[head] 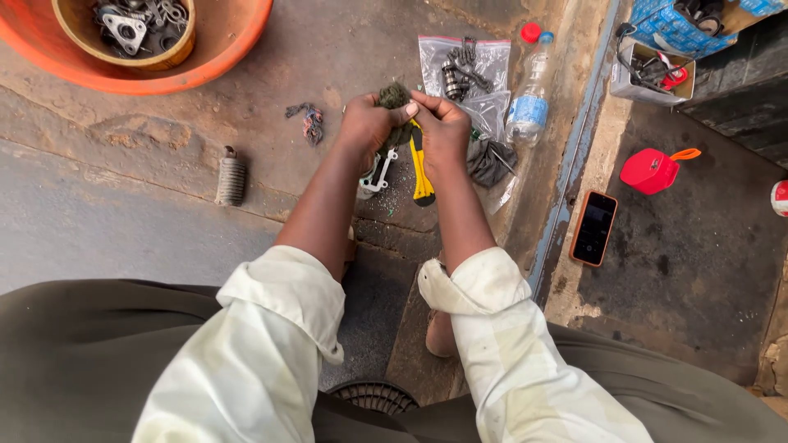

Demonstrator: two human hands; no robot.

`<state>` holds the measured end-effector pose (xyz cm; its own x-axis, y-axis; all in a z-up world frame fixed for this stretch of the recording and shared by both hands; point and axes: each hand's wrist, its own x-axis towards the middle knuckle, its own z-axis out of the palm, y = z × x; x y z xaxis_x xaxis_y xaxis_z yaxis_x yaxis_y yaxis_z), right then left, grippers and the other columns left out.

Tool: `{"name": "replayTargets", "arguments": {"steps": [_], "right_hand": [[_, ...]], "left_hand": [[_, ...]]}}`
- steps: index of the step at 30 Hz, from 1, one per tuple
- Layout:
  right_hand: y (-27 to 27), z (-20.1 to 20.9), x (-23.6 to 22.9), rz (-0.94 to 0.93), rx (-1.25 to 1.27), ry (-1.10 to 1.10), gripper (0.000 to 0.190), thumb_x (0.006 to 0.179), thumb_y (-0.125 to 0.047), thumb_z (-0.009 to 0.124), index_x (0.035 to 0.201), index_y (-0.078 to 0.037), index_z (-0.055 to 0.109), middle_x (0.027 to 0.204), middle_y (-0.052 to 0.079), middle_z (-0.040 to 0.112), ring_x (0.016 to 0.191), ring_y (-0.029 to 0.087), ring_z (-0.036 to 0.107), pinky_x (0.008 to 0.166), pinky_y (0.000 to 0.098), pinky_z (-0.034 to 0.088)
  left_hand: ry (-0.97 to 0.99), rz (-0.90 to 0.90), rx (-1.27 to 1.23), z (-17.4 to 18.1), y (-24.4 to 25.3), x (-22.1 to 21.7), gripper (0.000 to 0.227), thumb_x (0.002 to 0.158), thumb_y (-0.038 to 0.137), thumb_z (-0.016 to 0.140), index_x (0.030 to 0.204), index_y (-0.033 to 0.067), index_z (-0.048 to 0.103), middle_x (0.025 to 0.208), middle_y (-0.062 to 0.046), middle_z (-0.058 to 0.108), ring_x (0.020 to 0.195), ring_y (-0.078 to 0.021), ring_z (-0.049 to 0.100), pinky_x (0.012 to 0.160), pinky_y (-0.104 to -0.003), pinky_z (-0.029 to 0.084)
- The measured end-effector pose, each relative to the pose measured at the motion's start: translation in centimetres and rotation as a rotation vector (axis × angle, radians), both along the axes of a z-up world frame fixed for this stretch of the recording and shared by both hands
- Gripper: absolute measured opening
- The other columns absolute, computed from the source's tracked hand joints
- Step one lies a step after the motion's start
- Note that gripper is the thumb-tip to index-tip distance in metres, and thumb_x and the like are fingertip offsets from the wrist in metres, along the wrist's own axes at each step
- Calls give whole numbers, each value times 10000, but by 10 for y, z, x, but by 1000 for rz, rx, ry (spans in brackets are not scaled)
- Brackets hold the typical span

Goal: Scraping residue from a motorcycle engine cylinder block using tools.

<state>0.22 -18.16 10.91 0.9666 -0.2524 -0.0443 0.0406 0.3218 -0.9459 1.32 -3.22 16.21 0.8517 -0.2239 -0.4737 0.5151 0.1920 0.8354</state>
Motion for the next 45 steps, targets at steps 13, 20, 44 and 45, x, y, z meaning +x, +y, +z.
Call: {"name": "replayTargets", "arguments": {"steps": [13,20,44,45], "right_hand": [[25,47,-25,130,-416,22,153,884,1,774,1034,31,781,942,82,798,799,83,711,747,242,581],[-43,-14,-24,159,42,215,264,882,-40,753,1140,1,717,881,69,737,714,147,706,638,298,571],[-2,-98,-21,-19,-903,33,289,878,-81,813,1162,-124,790,890,48,729,756,146,677,699,297,541],[-1,-99,-20,-24,-942,-8,283,872,-76,815,1151,-118,794,888,68,708,780,172,683,719,308,549]], "left_hand": [[3,591,-30,-20,29,48,256,790,-14,845,947,-25,643,859,-110,729,696,-182,693,608,-338,598],[-75,509,836,-49,140,44,181,857,109,750,1026,79,693,915,-79,745,781,-201,715,667,-371,554],[-120,150,1311,-152,8,-7,546,973,557,551,1272,110,646,1285,-195,574,1224,-402,524,1000,-542,436],[-191,194,1332,-161,7,-8,477,985,509,551,1218,118,696,1240,-188,604,1200,-398,549,986,-539,454]]}}
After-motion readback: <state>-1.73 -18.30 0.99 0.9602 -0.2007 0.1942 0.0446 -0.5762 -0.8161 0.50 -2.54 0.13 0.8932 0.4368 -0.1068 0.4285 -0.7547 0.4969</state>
